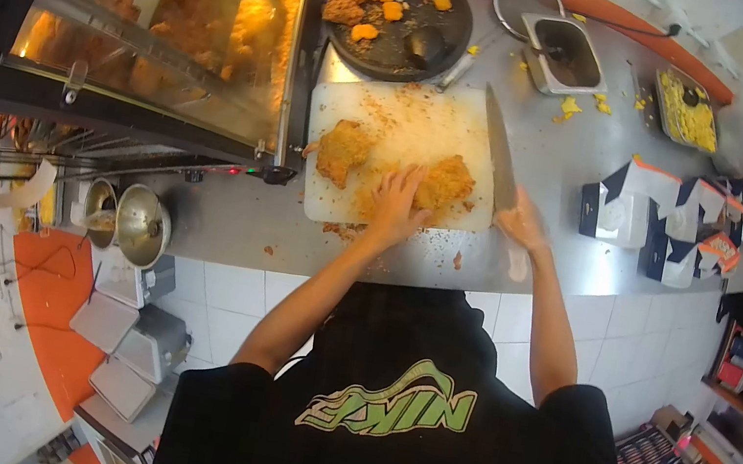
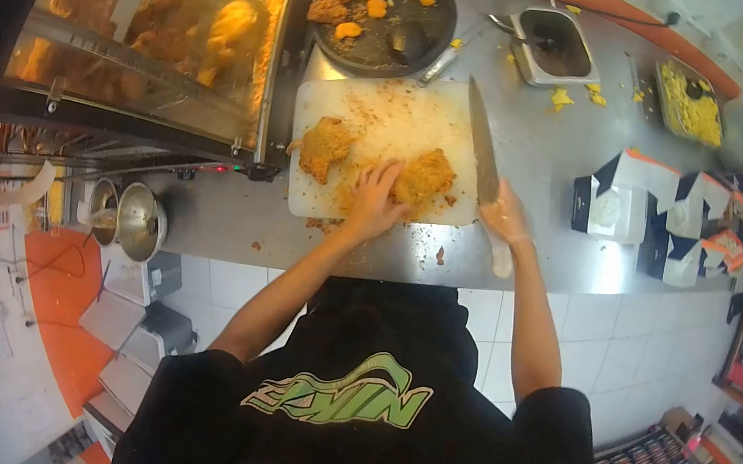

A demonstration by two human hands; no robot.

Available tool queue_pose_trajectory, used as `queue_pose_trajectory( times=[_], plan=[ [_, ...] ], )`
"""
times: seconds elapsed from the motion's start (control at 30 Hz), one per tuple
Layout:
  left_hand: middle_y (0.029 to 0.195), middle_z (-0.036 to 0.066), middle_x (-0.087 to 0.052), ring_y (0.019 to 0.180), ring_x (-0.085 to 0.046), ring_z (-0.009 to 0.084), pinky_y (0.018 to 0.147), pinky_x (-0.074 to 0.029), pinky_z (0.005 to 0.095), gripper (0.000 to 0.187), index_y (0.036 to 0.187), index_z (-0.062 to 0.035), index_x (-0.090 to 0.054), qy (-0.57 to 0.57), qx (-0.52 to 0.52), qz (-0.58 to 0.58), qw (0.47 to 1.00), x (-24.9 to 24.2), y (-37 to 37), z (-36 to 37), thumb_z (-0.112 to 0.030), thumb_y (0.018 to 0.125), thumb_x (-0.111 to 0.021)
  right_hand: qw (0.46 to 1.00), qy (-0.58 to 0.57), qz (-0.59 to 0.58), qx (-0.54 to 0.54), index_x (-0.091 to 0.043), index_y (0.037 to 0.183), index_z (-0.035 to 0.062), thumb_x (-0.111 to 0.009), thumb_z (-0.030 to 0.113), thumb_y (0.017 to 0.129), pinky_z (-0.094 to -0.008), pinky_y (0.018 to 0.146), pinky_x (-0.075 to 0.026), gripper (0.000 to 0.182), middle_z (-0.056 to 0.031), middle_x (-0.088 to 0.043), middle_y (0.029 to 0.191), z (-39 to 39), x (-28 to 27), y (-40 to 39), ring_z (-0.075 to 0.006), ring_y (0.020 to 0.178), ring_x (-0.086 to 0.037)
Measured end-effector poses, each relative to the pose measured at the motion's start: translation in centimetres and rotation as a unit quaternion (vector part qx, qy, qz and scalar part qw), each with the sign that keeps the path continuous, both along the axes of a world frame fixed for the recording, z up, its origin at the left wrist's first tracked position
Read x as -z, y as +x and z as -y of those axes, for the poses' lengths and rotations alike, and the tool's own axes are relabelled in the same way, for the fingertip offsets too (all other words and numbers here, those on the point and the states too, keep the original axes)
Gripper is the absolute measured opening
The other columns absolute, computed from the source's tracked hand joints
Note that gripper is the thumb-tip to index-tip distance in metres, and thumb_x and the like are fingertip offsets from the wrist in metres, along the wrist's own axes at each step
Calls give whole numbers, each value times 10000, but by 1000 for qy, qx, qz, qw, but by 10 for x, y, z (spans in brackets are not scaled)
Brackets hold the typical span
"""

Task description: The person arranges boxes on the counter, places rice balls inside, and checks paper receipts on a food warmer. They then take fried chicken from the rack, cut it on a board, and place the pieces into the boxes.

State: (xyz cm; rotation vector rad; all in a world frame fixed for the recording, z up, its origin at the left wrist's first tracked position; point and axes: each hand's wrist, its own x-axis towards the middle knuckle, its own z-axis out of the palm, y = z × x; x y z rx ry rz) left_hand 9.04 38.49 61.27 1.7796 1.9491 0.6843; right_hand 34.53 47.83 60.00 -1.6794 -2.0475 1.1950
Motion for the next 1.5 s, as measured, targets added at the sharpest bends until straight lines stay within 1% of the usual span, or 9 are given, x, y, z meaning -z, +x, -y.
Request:
queue_pose_trajectory(
  times=[0.1,0.3,0.5,0.6,0.8,1.0,1.1,1.3,1.5],
  plan=[
    [1204,112,-510,1100,-456,292,925,-335,457,506,1213,-71,-493,100,-1,41,994,-23,-24,-20,-191,754,-670,989,-145,-16,31,-454,1075,47,-559,130,802,-475,663,-463,304,-245,-615,857,42,-74,-9,-434,801,-590],
    [816,136,-606,815,-567,308,712,-457,404,156,835,-35,-629,289,127,193,929,-8,-11,-104,-160,837,-536,997,53,47,-40,-473,980,0,-484,30,840,-496,627,-432,143,-252,-571,777,85,-88,-89,-444,724,-564],
    [755,128,-592,747,-573,316,690,-457,411,114,758,-64,-604,151,124,173,965,-15,-4,-110,-175,774,-580,956,233,101,-147,-514,955,-4,-483,58,842,-458,695,-425,133,-239,-560,813,85,-83,-83,-449,809,-522],
    [825,113,-574,827,-548,293,738,-436,397,98,786,-66,-594,348,27,208,914,-25,-25,-94,-163,774,-580,960,169,172,-142,-513,912,-22,-522,30,822,-465,673,-418,104,-237,-551,764,79,-88,-85,-432,759,-531],
    [1002,149,-548,972,-496,311,827,-419,394,199,885,-50,-588,106,-101,-107,983,-4,-27,26,-117,697,-595,996,-49,10,-72,-504,931,35,-511,184,919,-255,339,-369,149,-46,-496,600,71,-92,-77,-111,379,-461],
    [1001,164,-553,937,-517,339,820,-439,422,251,989,-15,-581,216,-42,0,975,22,-12,15,-89,750,-578,955,-250,-115,113,-464,1135,81,-491,212,936,-252,328,-384,240,-2,-478,579,74,-110,-86,-110,394,-464],
    [960,184,-568,899,-548,334,794,-444,418,229,995,-6,-572,224,-107,118,961,-22,-37,-7,-94,784,-589,988,79,104,-79,-524,1071,3,-465,219,923,-473,493,-450,269,-244,-604,748,81,-115,-111,-401,563,-580],
    [818,163,-599,790,-575,330,718,-460,396,198,918,-25,-589,165,59,204,963,-6,-42,-93,-208,863,-535,975,-30,206,-78,-589,919,18,-366,214,926,-528,687,-456,297,-241,-616,781,101,-78,-131,-429,813,-599],
    [738,162,-618,729,-604,333,663,-460,430,334,867,-82,-605,-50,103,16,993,-4,-43,-120,-388,884,-471,983,90,140,-77,-457,857,23,-396,98,872,-502,545,-507,98,-279,-603,716,94,-1,-136,-437,666,-617]
  ],
)
